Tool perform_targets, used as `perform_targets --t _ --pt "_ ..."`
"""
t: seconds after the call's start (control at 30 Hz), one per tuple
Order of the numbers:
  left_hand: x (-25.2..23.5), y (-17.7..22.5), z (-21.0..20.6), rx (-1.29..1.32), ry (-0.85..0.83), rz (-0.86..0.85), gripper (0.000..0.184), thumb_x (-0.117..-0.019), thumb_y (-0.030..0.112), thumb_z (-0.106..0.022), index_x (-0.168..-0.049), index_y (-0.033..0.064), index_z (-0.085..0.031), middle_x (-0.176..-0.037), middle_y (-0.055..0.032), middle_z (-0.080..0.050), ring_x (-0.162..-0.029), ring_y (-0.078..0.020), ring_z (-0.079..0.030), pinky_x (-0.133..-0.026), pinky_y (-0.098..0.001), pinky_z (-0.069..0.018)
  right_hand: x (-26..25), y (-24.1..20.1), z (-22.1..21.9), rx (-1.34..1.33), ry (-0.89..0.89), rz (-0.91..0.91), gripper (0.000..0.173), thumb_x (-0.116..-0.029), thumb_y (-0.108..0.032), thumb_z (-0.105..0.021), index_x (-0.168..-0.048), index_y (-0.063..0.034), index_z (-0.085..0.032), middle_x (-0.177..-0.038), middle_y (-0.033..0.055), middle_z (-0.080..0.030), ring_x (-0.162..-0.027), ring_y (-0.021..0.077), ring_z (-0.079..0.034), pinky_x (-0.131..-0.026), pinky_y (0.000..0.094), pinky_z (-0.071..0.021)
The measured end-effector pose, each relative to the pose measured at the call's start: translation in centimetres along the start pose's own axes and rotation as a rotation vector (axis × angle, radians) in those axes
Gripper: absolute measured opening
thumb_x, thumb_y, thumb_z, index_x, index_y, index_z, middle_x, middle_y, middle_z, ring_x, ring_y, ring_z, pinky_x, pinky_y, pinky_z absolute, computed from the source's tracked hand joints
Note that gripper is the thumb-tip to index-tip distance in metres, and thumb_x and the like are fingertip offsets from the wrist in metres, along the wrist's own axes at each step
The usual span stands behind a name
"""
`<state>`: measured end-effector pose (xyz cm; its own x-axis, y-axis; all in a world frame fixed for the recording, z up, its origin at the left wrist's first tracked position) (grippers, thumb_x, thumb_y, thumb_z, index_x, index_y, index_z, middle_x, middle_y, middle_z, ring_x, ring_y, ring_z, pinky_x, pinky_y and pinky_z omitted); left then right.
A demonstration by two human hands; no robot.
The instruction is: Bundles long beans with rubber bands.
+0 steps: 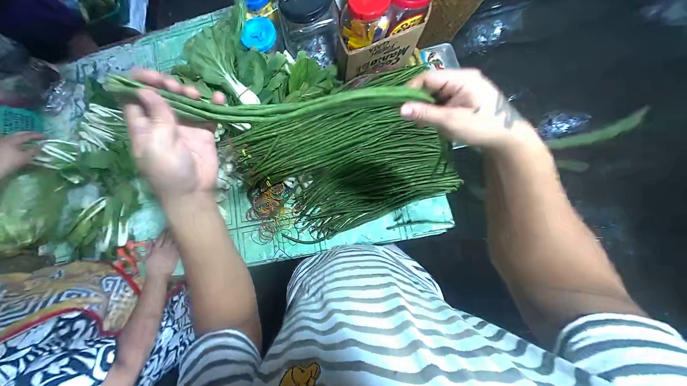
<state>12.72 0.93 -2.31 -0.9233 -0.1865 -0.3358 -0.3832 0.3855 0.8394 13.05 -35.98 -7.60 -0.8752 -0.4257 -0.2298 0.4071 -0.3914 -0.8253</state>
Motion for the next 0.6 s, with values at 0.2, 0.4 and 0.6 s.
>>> perform_targets --t 0.2,0.4,0.6 --pt "3.8 -8.6 3.7 -0.372 0.432 0.685 0.031 -0.1041 0.006 -0.055 -0.135 0.0090 -0.051 -0.115 -0.0052 -0.063 -0.099 -0.0148 -0.067 -0.090 -0.0286 -0.0549 -8.4 6.5 3.1 0.453 -0.177 -0.115 0.020 -0.0969 -0.024 -0.071 -0.109 -0.0084 -0.073 -0.103 0.0148 -0.072 -0.099 0.0306 -0.069 -0.092 0.0594 -0.0512" --pt "-0.6 -17.3 11.6 -1.026 0.218 0.426 0.032 -0.0939 0.020 -0.072 -0.120 0.0039 -0.063 -0.101 -0.0103 -0.072 -0.078 -0.0162 -0.073 -0.073 -0.0365 -0.0639 -9.9 20.0 -1.8 0.621 -0.322 -0.391 0.044 -0.0924 -0.026 -0.074 -0.133 -0.0115 -0.066 -0.134 0.0200 -0.064 -0.129 0.0419 -0.058 -0.108 0.0678 -0.0426" --pt "-0.5 -16.5 12.5 -1.279 0.122 0.424 0.029 -0.0974 0.029 -0.066 -0.117 0.0079 -0.067 -0.104 -0.0061 -0.074 -0.085 -0.0149 -0.072 -0.081 -0.0391 -0.0595 -3.9 19.3 -3.8 0.469 -0.010 -0.364 0.042 -0.0960 -0.033 -0.068 -0.132 -0.0103 -0.066 -0.132 0.0170 -0.064 -0.129 0.0349 -0.057 -0.112 0.0560 -0.0438"
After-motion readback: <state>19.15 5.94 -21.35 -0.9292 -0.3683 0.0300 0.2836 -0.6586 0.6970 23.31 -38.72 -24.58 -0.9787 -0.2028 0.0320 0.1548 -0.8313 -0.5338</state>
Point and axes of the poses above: each hand's wrist, its own x-axis away from the middle knuckle, its own z-axis out of the back of the hand, y = z × x, the point moved 8 cm from there along -x, towards the middle knuckle
